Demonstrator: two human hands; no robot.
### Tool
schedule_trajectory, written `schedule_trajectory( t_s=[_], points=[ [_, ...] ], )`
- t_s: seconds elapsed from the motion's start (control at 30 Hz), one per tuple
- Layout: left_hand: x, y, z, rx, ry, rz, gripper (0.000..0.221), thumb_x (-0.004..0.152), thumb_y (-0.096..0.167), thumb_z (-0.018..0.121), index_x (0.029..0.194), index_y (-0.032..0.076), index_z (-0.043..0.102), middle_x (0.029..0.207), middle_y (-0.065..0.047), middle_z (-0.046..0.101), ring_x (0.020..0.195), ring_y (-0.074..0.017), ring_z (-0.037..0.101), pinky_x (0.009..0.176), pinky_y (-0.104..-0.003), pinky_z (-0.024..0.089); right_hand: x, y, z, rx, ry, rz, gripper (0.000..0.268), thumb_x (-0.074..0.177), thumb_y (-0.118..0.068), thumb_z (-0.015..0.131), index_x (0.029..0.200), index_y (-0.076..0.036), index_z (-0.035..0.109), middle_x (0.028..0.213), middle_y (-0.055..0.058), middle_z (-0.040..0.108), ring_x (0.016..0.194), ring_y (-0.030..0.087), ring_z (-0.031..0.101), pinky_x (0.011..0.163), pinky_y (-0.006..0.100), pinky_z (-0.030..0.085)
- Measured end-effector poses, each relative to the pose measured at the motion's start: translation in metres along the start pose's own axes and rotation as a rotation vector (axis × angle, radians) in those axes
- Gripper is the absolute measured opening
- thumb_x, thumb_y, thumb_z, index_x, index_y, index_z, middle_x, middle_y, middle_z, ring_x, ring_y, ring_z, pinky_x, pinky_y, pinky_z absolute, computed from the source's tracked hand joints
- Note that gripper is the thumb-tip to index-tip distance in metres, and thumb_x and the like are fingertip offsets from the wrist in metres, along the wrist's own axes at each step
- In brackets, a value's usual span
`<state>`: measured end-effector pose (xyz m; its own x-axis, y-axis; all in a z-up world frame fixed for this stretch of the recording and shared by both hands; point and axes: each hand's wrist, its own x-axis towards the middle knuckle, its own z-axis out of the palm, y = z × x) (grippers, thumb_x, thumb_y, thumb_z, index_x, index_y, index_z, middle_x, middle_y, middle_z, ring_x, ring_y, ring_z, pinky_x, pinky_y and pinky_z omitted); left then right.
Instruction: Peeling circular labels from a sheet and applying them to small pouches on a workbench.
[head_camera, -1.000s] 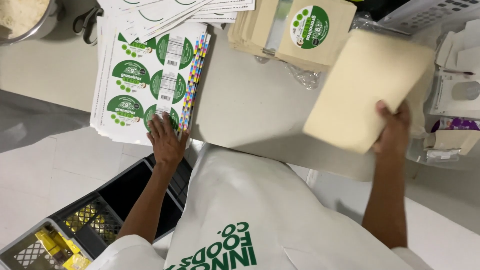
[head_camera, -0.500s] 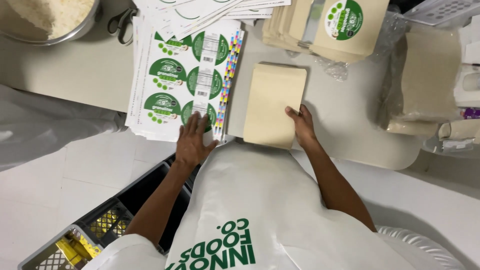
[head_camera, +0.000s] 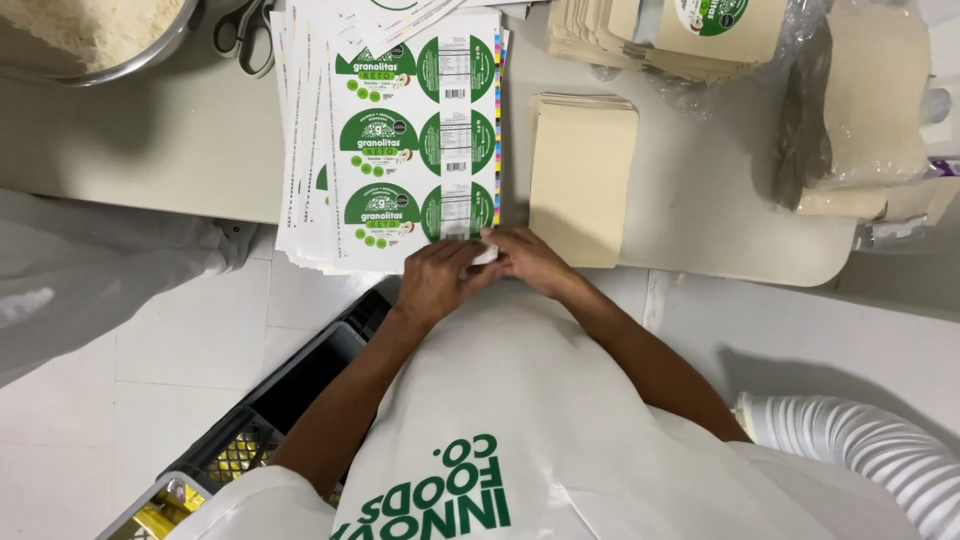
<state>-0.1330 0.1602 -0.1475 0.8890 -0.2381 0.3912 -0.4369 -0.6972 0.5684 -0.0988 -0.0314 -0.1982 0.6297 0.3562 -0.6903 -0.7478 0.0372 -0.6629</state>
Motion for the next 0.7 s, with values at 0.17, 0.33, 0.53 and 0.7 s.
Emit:
schedule_trajectory(
  t_s=[0.17, 0.33, 0.53, 0.7],
  points=[
    [0.022, -0.004, -0.01, -0.27, 0.003, -0.199, 0.039, 0.086, 0.035, 0.086, 0.115, 0.013, 0.076, 0.107, -0.007, 0.077, 0.103, -0.0254, 0.072, 0.092, -0.042, 0.056, -0.021, -0.024, -0.002, 0.02, 0.033, -0.183, 0.033, 0.102, -0.018, 0.066, 0.125, 0.004, 0.065, 0.099, 0.013, 0.065, 0.093, 0.028, 0.073, 0.084, 0.049, 0.065],
    [0.032, 0.005, -0.008, -0.283, -0.035, -0.176, 0.03, 0.096, 0.031, 0.076, 0.121, 0.016, 0.077, 0.116, -0.008, 0.078, 0.111, -0.0274, 0.072, 0.1, -0.046, 0.055, -0.042, -0.045, -0.004, -0.115, 0.022, -0.336, 0.025, 0.099, -0.014, 0.072, 0.117, 0.002, 0.068, 0.098, 0.011, 0.073, 0.093, 0.021, 0.074, 0.088, 0.044, 0.063],
    [0.053, 0.017, -0.021, -0.365, 0.031, -0.279, 0.019, 0.103, 0.027, 0.069, 0.113, 0.015, 0.08, 0.103, -0.008, 0.079, 0.095, -0.027, 0.076, 0.097, -0.048, 0.057, -0.079, -0.104, 0.022, -0.22, 0.018, -0.376, 0.027, 0.1, -0.014, 0.069, 0.121, 0.004, 0.069, 0.101, 0.015, 0.075, 0.092, 0.022, 0.073, 0.089, 0.045, 0.064],
    [0.051, 0.006, -0.018, -0.676, 0.097, -0.605, 0.014, 0.105, 0.025, 0.064, 0.102, 0.011, 0.067, 0.08, -0.011, 0.075, 0.074, -0.0239, 0.076, 0.069, -0.038, 0.065, -0.085, -0.113, 0.009, -0.195, 0.084, -0.291, 0.033, 0.096, -0.019, 0.074, 0.119, 0.003, 0.068, 0.096, 0.017, 0.074, 0.087, 0.027, 0.076, 0.083, 0.043, 0.065]
  ],
)
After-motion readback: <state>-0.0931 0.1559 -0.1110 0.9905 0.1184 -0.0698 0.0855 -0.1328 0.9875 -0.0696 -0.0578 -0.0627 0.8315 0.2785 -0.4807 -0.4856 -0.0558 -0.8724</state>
